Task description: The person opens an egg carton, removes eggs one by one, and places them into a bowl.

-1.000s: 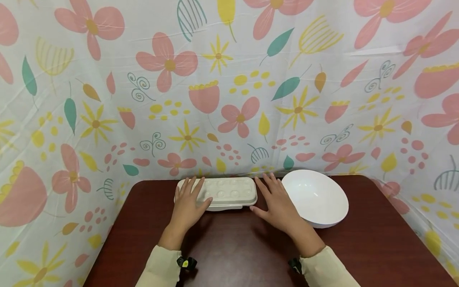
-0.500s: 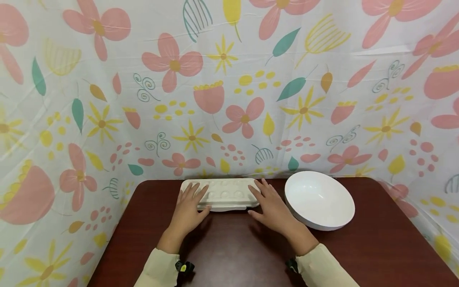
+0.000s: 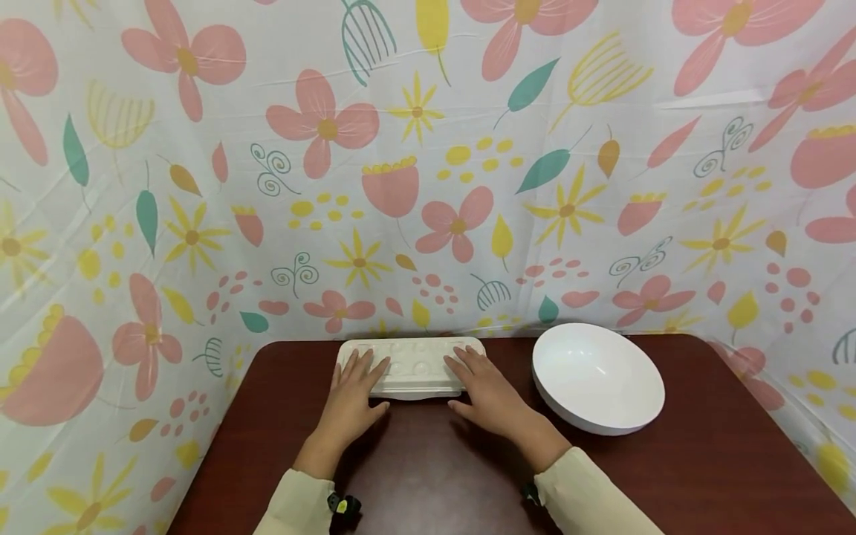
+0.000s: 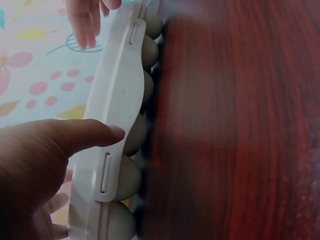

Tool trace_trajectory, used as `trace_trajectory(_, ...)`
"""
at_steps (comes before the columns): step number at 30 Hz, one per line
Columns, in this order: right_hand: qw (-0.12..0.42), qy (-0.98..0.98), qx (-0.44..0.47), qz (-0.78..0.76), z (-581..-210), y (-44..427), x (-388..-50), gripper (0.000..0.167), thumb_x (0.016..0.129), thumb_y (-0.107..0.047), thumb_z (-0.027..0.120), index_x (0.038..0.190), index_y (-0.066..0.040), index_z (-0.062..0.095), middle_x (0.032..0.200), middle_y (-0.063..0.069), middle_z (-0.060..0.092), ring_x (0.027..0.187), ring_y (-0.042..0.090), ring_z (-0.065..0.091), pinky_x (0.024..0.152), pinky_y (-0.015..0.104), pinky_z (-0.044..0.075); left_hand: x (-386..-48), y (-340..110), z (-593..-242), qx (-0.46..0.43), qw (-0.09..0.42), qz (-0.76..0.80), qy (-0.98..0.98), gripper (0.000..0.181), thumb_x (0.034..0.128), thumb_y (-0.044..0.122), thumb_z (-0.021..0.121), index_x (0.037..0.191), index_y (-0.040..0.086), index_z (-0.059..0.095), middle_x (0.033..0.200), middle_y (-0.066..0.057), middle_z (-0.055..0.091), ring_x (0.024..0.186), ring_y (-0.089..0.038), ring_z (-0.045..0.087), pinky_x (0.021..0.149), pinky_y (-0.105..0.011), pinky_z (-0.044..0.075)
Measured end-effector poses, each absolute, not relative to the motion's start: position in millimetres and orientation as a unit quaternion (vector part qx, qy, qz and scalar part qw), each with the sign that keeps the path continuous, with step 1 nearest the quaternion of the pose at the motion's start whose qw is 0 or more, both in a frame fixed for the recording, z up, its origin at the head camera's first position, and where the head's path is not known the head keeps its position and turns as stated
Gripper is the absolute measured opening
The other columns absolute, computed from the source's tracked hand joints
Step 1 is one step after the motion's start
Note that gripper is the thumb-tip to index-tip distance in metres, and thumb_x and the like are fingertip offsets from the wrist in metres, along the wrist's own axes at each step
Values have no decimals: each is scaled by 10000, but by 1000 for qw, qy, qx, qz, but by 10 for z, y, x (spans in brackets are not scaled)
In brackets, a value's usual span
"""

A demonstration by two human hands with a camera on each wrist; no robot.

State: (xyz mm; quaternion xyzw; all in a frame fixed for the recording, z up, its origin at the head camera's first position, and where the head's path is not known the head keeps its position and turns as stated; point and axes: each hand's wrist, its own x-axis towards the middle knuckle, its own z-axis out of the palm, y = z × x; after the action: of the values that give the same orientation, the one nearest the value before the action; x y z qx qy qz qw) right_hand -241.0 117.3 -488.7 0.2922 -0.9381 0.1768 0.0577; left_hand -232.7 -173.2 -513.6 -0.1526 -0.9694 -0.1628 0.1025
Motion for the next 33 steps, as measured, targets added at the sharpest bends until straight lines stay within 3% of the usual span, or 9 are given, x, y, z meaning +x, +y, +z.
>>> trace_trajectory(6,40,-942,281,177,-4929,1086,-2418,757,899,-315,770,1529,-62,435,1596,188,380,1488,399,335,1188,548,317,-2335,-1728,-5178,-154,122,-146,-970,744,834,239,835,1503,233,509,1576,-149,423,1482,-423,334,1184,-671,216)
trace_trajectory(12,70,-948,278,140,-4954,1036,-2433,723,856,-242,813,1469,-14,505,1523,214,473,1421,400,430,1171,523,349,-2353,-1703,-5137,-154,139,-137,-969,711,795,137,860,1445,212,580,1522,-168,470,1432,-424,399,1155,-683,261)
trace_trajectory(20,106,-951,279,76,-4988,990,-2473,707,818,-189,839,1443,-40,545,1451,177,562,1340,373,525,1124,497,414,-2356,-1648,-5161,-144,152,-138,-968,765,737,79,891,1431,205,596,1458,-182,499,1410,-402,418,1140,-701,267)
trace_trajectory(27,99,-958,270,20,-4998,915,-2465,616,898,-89,726,1470,-29,508,1464,177,545,1331,391,528,1098,530,438,-2393,-1610,-5209,-146,169,-126,-966,778,722,23,874,1429,192,597,1381,-179,522,1362,-416,441,1082,-736,313)
trace_trajectory(33,133,-949,275,-79,-4996,838,-2446,573,921,-18,688,1465,-50,512,1405,159,555,1272,369,572,1038,489,498,-2424,-1557,-5192,-144,187,-129,-963,755,725,-106,766,1414,162,612,1264,-171,539,1286,-432,464,1025,-796,315)
